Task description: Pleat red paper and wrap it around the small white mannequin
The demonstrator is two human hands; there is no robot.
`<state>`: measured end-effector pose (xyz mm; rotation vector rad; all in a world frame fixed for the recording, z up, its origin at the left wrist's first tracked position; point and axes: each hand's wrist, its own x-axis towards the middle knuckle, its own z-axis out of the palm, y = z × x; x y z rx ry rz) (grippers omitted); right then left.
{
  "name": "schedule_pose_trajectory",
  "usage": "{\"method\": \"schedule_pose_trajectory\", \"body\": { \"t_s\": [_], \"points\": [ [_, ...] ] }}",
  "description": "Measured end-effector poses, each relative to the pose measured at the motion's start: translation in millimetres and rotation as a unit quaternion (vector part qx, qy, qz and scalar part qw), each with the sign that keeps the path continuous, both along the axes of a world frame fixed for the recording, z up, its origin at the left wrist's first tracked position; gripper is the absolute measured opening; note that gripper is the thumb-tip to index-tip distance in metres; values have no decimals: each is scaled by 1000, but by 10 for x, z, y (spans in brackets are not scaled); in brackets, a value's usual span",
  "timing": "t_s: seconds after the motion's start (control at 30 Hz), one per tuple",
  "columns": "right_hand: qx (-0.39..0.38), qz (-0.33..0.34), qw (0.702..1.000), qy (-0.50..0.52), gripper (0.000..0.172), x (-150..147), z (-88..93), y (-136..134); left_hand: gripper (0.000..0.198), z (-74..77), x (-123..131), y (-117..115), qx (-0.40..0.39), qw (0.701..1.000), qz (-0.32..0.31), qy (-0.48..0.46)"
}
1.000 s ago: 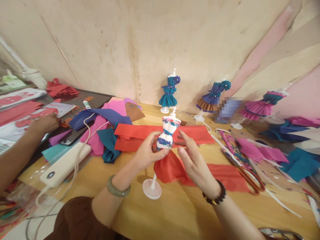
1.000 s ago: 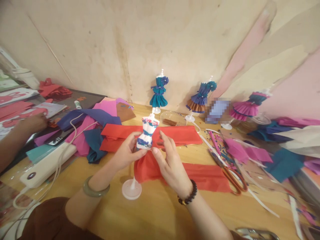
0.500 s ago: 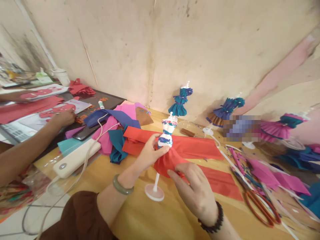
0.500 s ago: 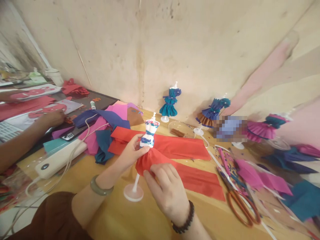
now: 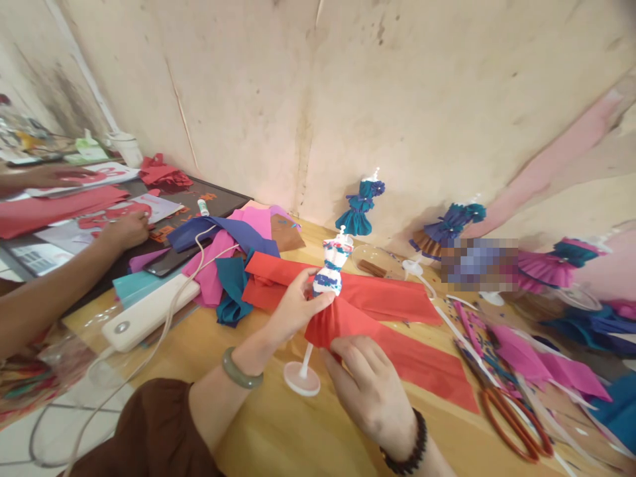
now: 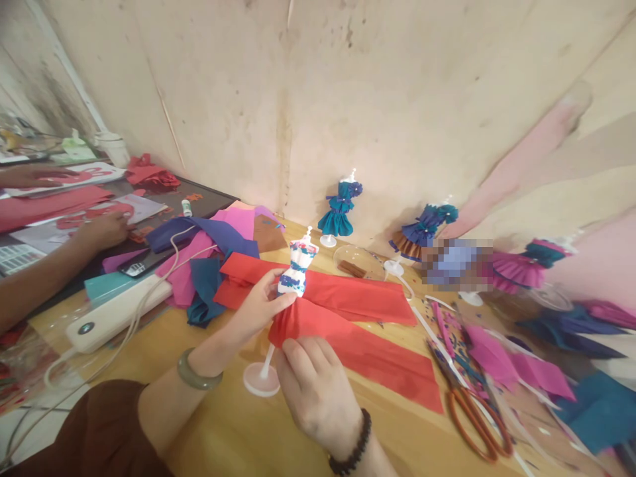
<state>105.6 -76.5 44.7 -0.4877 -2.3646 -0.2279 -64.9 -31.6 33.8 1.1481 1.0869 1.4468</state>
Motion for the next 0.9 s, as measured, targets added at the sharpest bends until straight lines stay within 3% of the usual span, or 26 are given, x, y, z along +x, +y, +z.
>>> {"method": "schedule_pose_trajectory", "body": {
  "t_s": [0.13,0.2,0.27,0.43,0.53,0.6,0.73,0.9],
  "points": [
    [-38,44,998,-11,25,-13,62,-5,43,7,-10,7,6,1000,-12,-1],
    [-72,69,995,26,27,14,119,-2,43,28,-19,-1,12,1000,-27,-6],
    [-115,44,988,98,26,63,153,23,44,59,-27,-23,20,999,-49,-9],
    [-277,-105,926,235,20,175,108,181,45,102,-13,-93,37,993,-114,-22],
    [-383,-105,886,239,35,179,96,250,46,72,5,-110,50,987,-149,-31],
    [-425,-94,870,232,33,163,118,262,48,49,12,-111,58,985,-162,-34],
    [-440,-97,863,230,22,135,177,240,48,42,16,-105,67,985,-155,-35],
    [-455,-92,856,228,29,123,191,209,48,62,19,-99,78,985,-148,-43]
  ]
}}
